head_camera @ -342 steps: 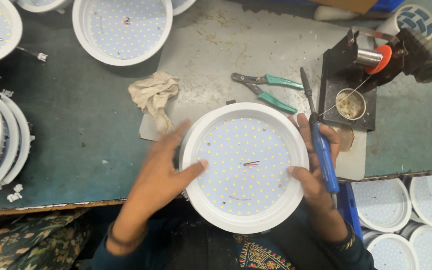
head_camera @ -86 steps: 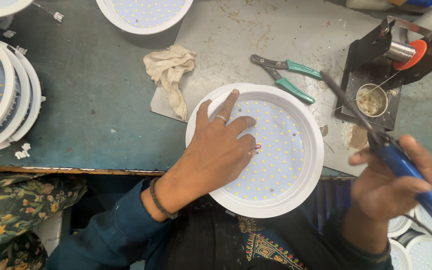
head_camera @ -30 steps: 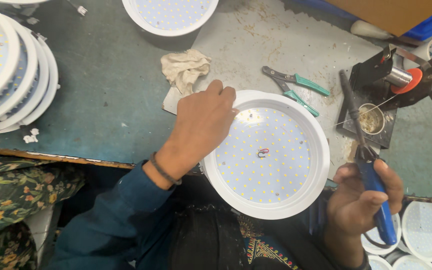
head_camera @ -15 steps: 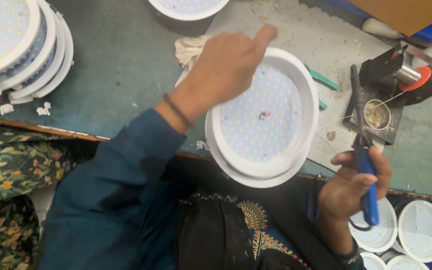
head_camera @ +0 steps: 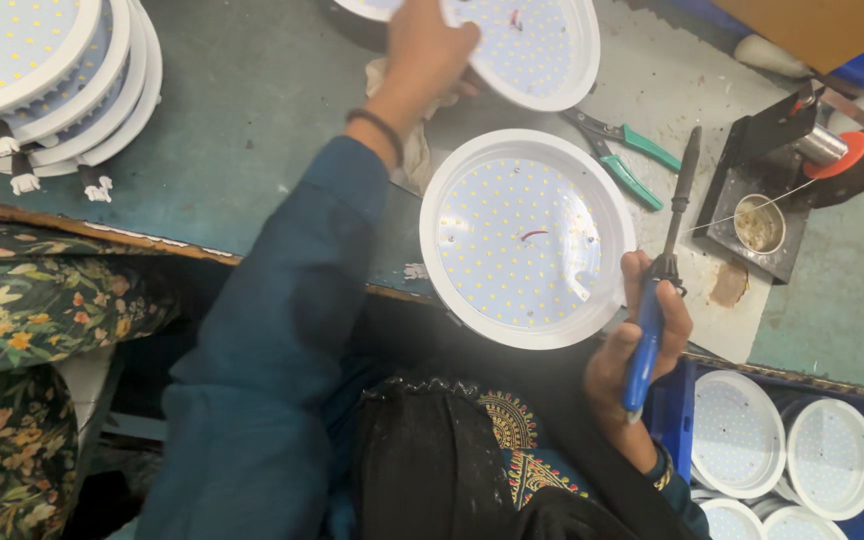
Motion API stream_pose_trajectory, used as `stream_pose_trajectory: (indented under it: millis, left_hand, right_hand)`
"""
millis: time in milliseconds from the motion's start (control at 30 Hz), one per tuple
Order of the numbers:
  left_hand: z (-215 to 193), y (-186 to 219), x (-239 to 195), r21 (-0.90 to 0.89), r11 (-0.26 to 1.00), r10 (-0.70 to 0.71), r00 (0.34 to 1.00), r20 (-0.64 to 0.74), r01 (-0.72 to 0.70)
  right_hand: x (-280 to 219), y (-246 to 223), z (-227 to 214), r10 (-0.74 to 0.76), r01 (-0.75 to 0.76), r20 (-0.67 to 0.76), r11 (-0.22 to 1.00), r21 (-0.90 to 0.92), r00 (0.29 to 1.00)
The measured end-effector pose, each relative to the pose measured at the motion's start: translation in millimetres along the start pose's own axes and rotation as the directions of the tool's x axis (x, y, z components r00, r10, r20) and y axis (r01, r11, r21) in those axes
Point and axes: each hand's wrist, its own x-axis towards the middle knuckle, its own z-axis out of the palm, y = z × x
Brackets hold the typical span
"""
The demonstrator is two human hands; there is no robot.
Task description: The person uses a soldering iron to attach wires to the contact points on circular LED light panels. They repeatedly pick up panels, solder the wires, and set the panels aside.
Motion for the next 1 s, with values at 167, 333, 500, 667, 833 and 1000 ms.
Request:
stream_pose_trajectory:
  millis: [167,333,500,667,833,1000]
  left_hand:
    - [21,2,-14,0.006,0.978,0.206,0.969,0.133,-0.209]
    - [-4,19,-97,0.168,0.779,0.536,0.781,0.32,-0.604]
    - [-14,26,-172,0.43,0.665,0.351,0.764,0.542,-0.611]
    - [1,44,-178,0.448,0.584,0.391,0.718,0.576,-0.677]
    - [11,47,-178,0.49,0.57,0.369,0.738,0.565,-0.66]
    - [11,43,-179,0.503,0.561,0.366,0.742,0.562,-0.658]
  right_hand:
    - [9,-1,7,0.047,-0.046,0.088,0.999,-0.017,0.995]
    - [19,-3,8,0.124,-0.119,0.133,0.992,-0.043,0.983]
    - [34,11,-1,0.128,-0.141,0.162,0.987,0.07,0.978]
    - [67,31,-17,0.162,-0.183,0.207,0.979,0.084,0.965]
    - [65,19,-16,0.265,-0.264,0.111,0.964,-0.017,0.958]
    - [39,-7,-5,0.375,-0.377,0.122,0.926,-0.003,0.919]
